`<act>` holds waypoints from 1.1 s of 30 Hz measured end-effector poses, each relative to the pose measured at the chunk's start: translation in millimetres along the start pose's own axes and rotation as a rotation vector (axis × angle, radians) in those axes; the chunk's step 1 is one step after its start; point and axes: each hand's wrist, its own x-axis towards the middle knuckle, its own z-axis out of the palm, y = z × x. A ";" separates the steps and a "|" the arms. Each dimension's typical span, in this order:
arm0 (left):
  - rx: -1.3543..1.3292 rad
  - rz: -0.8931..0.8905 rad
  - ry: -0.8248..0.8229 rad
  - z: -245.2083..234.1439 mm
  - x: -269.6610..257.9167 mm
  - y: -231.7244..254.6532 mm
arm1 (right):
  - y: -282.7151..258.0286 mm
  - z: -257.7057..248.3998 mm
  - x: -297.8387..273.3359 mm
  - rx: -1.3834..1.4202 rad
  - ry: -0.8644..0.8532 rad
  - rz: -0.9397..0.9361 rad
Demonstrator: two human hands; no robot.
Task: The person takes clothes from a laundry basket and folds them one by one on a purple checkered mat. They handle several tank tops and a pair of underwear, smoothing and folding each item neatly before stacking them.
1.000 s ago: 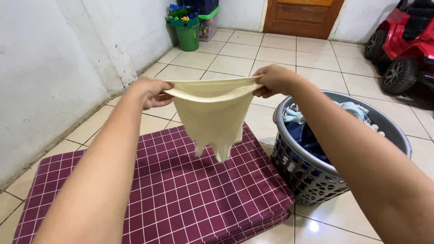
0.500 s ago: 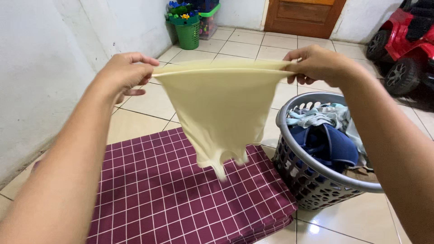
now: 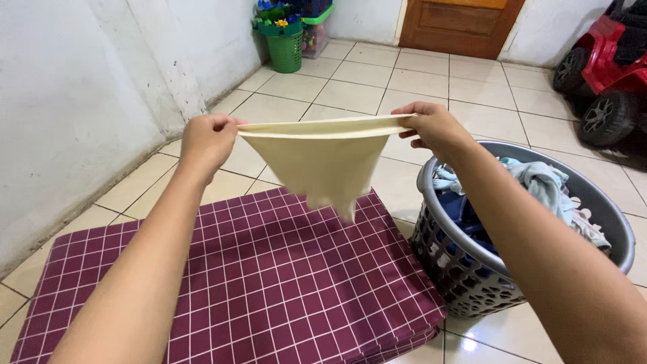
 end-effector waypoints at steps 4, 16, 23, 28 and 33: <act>0.176 0.032 -0.127 8.9 -32.7 -44.3 | 46.6 16.6 -33.5 -0.071 0.017 0.098; 0.618 -0.494 -0.905 109.9 -235.7 -226.1 | 332.5 91.9 -163.7 -0.144 -0.601 0.570; 0.742 -0.500 -1.026 131.1 -254.4 -232.0 | 338.9 97.6 -161.8 -0.405 -0.711 0.481; 0.880 -0.435 -1.271 156.7 -256.4 -237.3 | 321.5 101.0 -165.6 -0.519 -1.035 0.548; 0.701 -0.569 -0.757 175.8 -233.4 -214.0 | 340.8 115.4 -141.3 -0.481 -0.486 0.505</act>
